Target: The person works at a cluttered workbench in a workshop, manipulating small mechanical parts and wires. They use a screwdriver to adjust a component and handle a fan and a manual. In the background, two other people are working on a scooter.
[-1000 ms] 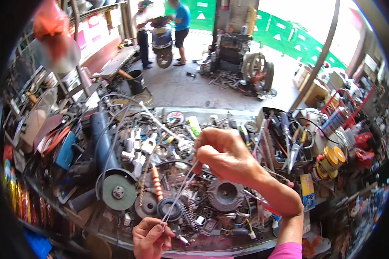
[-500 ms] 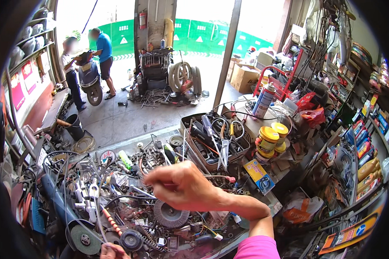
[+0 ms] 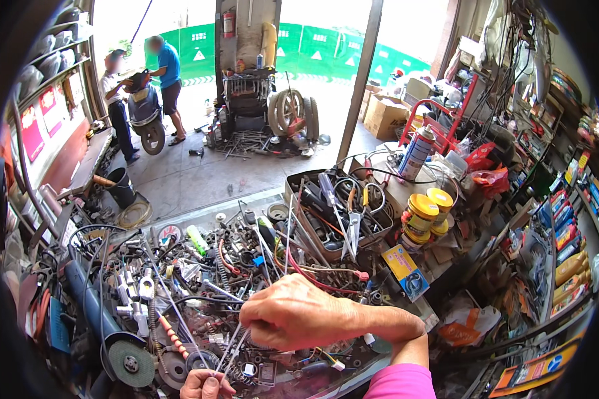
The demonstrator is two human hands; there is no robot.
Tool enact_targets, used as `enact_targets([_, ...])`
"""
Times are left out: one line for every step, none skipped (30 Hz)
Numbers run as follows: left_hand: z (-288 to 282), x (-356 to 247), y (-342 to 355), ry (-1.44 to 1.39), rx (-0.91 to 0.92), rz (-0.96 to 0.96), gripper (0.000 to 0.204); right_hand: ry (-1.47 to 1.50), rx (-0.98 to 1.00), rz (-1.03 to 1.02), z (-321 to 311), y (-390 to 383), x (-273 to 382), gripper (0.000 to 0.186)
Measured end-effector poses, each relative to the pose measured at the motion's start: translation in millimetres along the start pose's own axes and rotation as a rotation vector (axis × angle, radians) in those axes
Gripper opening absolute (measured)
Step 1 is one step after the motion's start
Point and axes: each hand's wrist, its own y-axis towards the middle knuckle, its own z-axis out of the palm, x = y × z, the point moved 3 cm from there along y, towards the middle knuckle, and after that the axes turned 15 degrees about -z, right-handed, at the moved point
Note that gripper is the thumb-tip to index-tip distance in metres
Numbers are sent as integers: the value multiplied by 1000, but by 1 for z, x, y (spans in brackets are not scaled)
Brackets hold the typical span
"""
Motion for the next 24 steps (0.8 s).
enact_targets([1,0,0,40,13,-19,12,9,4,15,-2,0,-4,7])
enact_targets([1,-2,-1,81,26,-39,13,15,-33,1,-5,1,-6,7])
enact_targets([1,-3,-1,122,40,-59,13,12,-18,-1,-8,3,-11,8])
enact_targets([0,-1,0,109,98,-86,15,68,-31,17,-10,4,-15,8])
enact_targets([-2,4,3,95,154,-88,14,124,-44,34,-12,5,-19,9])
enact_targets([-1,8,4,-6,171,-116,13,103,-16,-4,-15,6,-22,12])
enact_targets([0,10,4,-109,182,-142,12,132,-26,-25,-19,9,-22,13])
enact_targets([1,8,4,-157,166,-126,12,161,-36,-46,-23,9,-19,14])
enact_targets([1,5,4,-178,126,-115,13,189,-47,-66,-28,8,-16,14])
enact_targets([-2,6,5,-212,82,-92,13,282,-76,-87,-34,9,-10,17])
enact_targets([-4,5,6,-245,40,-71,13,373,-40,-76,-39,7,-4,18])
enact_targets([-5,2,4,-253,-19,-96,14,404,20,-103,-40,5,0,18])
enact_targets([-3,-1,2,-249,-35,-102,15,431,76,-125,-39,2,2,18])
enact_targets([-4,1,3,-245,-5,-107,15,456,150,-154,-35,1,3,18])
enact_targets([-5,3,4,-241,24,-111,16,462,143,-201,-25,2,3,14])
enact_targets([-3,5,5,-211,65,-128,16,344,177,-184,-19,0,4,11])
enact_targets([-1,5,5,-181,103,-144,17,228,210,-168,-12,-1,5,8])
enact_targets([1,4,3,-159,125,-174,18,107,211,-143,-6,-1,5,8])
enact_targets([2,4,3,-157,164,-189,18,19,229,-137,-1,-4,5,9])
enact_targets([3,4,4,-156,203,-204,17,-69,248,-131,2,-7,2,10])
enact_targets([4,4,4,-155,241,-219,17,-156,267,-125,5,-9,0,11])
enact_targets([3,6,4,-148,230,-207,16,-162,276,-128,7,-10,-2,16])
enact_targets([1,8,4,-141,219,-195,16,-161,276,-132,7,-9,-2,16])
enact_targets([0,9,4,-134,208,-184,16,-160,275,-135,6,-8,-1,16])
